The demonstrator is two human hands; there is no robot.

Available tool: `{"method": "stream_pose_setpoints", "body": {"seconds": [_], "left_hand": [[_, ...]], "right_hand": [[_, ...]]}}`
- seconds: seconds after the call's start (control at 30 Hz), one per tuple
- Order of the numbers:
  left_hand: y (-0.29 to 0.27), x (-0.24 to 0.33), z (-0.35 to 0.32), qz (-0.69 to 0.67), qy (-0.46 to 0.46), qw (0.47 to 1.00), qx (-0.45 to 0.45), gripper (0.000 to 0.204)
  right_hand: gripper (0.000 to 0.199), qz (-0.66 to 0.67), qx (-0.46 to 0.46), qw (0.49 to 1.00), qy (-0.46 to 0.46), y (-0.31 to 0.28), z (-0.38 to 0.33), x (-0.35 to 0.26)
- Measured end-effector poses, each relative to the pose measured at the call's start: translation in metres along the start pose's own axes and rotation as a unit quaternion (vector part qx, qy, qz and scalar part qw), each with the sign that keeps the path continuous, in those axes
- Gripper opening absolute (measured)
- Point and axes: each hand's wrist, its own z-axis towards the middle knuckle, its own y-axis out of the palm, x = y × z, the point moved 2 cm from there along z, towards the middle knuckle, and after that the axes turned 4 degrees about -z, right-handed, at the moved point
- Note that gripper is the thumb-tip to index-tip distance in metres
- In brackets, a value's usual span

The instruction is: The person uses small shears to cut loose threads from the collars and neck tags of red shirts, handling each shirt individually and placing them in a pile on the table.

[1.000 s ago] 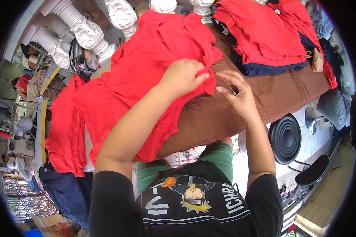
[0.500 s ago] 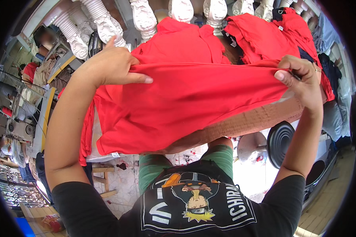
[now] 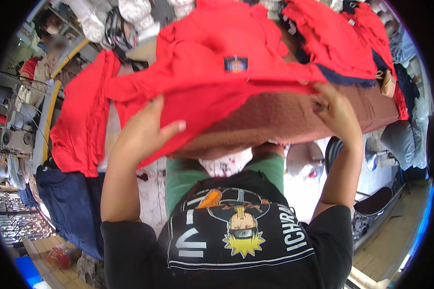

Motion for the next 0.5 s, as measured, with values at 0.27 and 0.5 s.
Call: {"method": "stream_pose_setpoints", "body": {"seconds": [0.27, 0.5], "left_hand": [[0.015, 0.011, -0.001, -0.283, -0.001, 0.955, -0.084, 0.029], [0.117, 0.056, 0.060, -0.340, 0.063, 0.938, 0.032, 0.017]], "right_hand": [[0.027, 0.223, -0.136, 0.963, 0.066, 0.018, -0.027, -0.003], [0.014, 0.202, -0.062, 0.977, -0.010, 0.108, 0.018, -0.039]]}}
